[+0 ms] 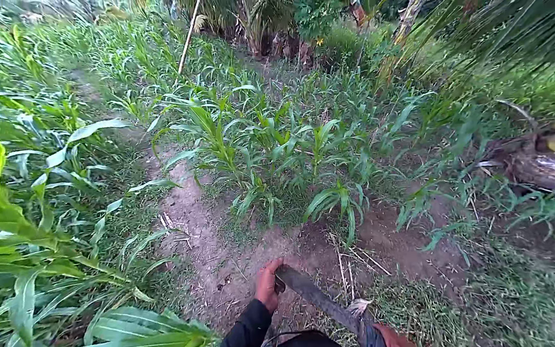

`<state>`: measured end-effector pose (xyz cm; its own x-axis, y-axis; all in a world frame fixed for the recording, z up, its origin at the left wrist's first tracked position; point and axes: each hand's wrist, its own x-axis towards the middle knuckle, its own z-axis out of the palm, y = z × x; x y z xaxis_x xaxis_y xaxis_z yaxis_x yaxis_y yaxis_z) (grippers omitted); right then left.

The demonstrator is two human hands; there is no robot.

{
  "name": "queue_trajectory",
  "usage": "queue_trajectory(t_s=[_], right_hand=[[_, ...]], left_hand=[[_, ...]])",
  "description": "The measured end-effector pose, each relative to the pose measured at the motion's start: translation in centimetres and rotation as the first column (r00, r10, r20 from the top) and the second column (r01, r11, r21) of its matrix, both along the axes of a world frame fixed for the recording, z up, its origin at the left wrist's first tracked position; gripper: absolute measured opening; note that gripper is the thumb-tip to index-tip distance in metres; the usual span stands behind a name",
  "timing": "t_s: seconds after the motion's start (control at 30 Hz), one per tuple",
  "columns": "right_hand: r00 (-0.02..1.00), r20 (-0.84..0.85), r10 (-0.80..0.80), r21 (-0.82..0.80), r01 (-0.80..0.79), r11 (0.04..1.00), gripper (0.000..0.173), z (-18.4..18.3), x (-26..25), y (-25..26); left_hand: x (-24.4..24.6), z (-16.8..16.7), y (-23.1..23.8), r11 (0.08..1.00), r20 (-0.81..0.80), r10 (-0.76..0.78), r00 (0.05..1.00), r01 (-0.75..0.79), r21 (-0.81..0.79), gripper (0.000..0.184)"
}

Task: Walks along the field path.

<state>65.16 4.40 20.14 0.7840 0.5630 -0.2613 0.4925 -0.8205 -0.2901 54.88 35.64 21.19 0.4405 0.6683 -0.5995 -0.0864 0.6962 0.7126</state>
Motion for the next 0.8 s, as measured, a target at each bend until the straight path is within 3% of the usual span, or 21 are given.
queue_trajectory(t_s=[0.1,0.2,0.37,0.43,0.53,0.67,0.8], right_hand=[[0.998,0.055,0.013,0.016,-0.014,1.0,0.058,0.4,-1.0,0.2],[1.0,0.031,-0.001,0.015,0.0,1.0,0.057,0.6,-1.4,0.1],[0.999,0.021,-0.033,0.042,0.032,0.999,0.06,-0.7,-1.4,-1.1],[0.999,0.02,-0.03,0.026,0.029,0.999,0.059,-0.6,-1.5,-1.3],[0.996,0.079,-0.033,0.042,0.029,0.999,0.059,-0.7,-1.8,-1.6],[0.993,0.12,0.016,0.044,-0.021,0.999,0.057,-0.2,-2.1,-2.6],[0.983,0.178,0.033,0.049,-0.042,0.998,0.053,-0.7,-2.4,-3.2]], left_hand=[[0.1,-0.7,0.1,0.988,-0.141,0.137,0.981,-0.125,0.092,0.022],[-0.3,-1.2,0.1,0.98,-0.145,0.159,0.977,-0.138,0.147,0.018],[-1.4,-0.2,-0.2,0.959,-0.048,-0.164,0.985,0.17,0.228,0.035],[-1.2,-0.6,-0.6,0.865,-0.085,-0.303,0.949,0.312,0.394,0.032],[-0.7,-2.0,-0.6,0.707,-0.236,-0.345,0.908,0.417,0.571,0.039],[-1.2,-4.5,0.7,0.533,-0.471,-0.35,0.81,0.586,0.61,0.016],[-1.6,-5.3,0.4,0.384,-0.611,-0.3,0.733,0.679,0.626,0.025]])
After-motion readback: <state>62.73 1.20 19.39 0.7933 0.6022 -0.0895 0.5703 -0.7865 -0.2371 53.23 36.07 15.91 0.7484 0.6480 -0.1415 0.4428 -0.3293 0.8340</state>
